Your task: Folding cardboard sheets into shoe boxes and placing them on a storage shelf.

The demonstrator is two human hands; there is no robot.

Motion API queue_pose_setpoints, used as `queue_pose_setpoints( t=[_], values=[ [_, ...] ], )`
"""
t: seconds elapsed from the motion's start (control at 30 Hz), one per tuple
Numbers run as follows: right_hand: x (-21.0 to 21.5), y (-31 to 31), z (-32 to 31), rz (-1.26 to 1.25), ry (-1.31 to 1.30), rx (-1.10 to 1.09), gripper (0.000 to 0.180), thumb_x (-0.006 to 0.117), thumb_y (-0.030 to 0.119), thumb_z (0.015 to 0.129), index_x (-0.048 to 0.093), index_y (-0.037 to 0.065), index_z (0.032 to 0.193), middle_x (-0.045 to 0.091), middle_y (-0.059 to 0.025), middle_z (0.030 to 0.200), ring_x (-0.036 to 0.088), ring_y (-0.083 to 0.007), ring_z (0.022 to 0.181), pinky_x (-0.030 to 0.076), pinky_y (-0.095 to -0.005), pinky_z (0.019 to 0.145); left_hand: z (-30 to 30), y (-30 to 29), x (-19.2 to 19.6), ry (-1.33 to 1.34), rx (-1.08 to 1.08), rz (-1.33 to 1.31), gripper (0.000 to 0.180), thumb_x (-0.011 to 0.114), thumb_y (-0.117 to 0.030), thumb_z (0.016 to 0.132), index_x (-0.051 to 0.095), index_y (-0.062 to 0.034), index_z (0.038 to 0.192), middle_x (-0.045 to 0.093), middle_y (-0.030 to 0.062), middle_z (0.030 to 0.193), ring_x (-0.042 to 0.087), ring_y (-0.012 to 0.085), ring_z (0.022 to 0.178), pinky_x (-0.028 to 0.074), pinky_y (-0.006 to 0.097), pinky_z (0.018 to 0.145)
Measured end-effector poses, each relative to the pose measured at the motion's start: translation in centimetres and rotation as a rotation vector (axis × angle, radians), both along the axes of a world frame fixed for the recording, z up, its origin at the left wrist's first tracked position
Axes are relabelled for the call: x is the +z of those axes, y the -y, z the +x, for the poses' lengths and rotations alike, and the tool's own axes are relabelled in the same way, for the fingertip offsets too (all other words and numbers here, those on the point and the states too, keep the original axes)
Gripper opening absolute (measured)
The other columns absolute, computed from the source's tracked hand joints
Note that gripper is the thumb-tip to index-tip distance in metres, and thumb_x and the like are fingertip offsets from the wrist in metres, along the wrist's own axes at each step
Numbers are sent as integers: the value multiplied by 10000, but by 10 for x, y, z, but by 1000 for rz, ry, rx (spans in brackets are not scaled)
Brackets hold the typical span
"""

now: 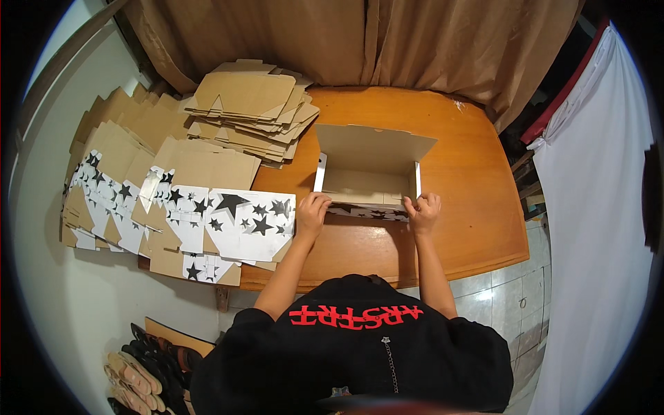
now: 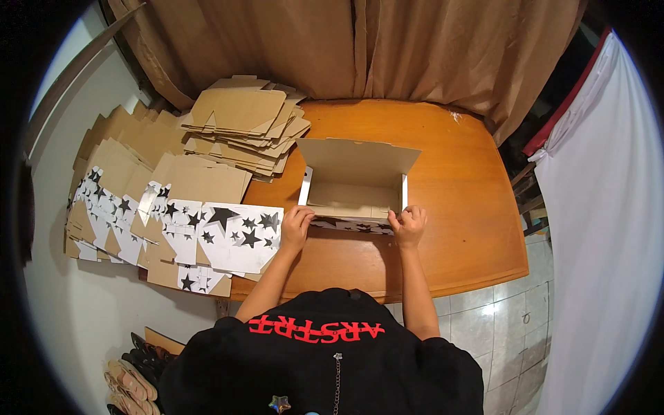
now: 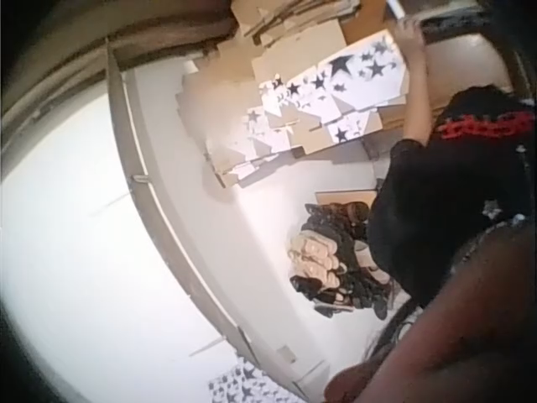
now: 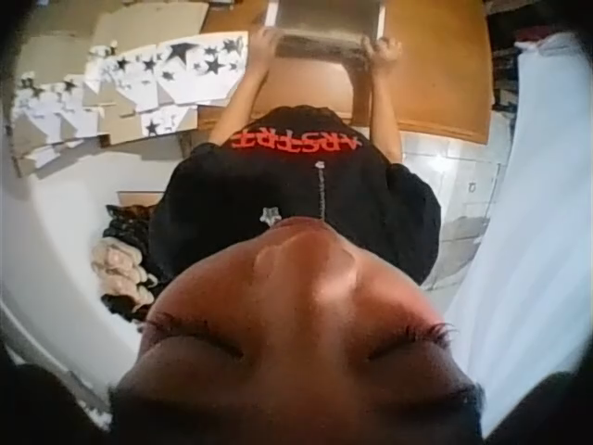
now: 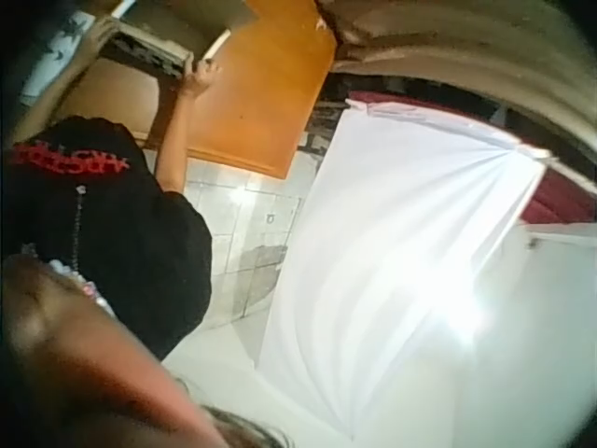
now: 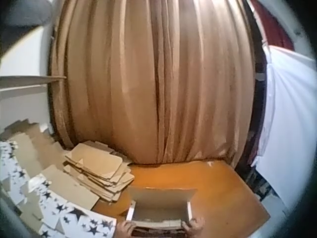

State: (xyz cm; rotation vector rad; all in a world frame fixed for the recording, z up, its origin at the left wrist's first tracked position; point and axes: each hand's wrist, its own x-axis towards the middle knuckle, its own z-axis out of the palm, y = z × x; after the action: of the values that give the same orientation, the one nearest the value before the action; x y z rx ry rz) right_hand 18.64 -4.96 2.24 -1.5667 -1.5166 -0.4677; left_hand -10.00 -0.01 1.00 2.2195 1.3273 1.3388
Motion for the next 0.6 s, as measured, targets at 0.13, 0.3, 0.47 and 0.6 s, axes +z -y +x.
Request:
queue_pose_setpoints(
  t=[0.13,0.3,0.47,0.6],
  values=[
    [-1,-4,4,-14,54,-32,339,730,178,650,446,64,505,493,-34,641,482,-242,653,388,-377,557,8,-8,15,250,-2,-255,89,665,-60,746,622,-19,813,561,94,902,572,260,769,451,337,725],
    [3,-15,-3,-112,-260,-9,325,724,200,666,459,59,541,454,-93,524,455,-270,460,366,-361,441,14,-12,15,267,19,-196,97,678,-49,724,618,-12,791,527,99,894,553,244,794,449,326,721],
    [-1,-12,0,-156,-237,-27,327,712,192,681,448,50,552,441,-107,511,460,-281,461,371,-369,443,17,-9,17,231,66,-222,85,662,-40,723,616,-15,790,495,102,913,542,248,816,444,339,717],
    [3,-11,2,-273,-298,-70,282,685,182,705,455,39,628,489,-123,616,500,-290,570,388,-377,511,20,-8,15,188,150,-223,127,688,-63,696,630,-51,808,487,105,986,474,267,955,395,363,825]
  ],
)
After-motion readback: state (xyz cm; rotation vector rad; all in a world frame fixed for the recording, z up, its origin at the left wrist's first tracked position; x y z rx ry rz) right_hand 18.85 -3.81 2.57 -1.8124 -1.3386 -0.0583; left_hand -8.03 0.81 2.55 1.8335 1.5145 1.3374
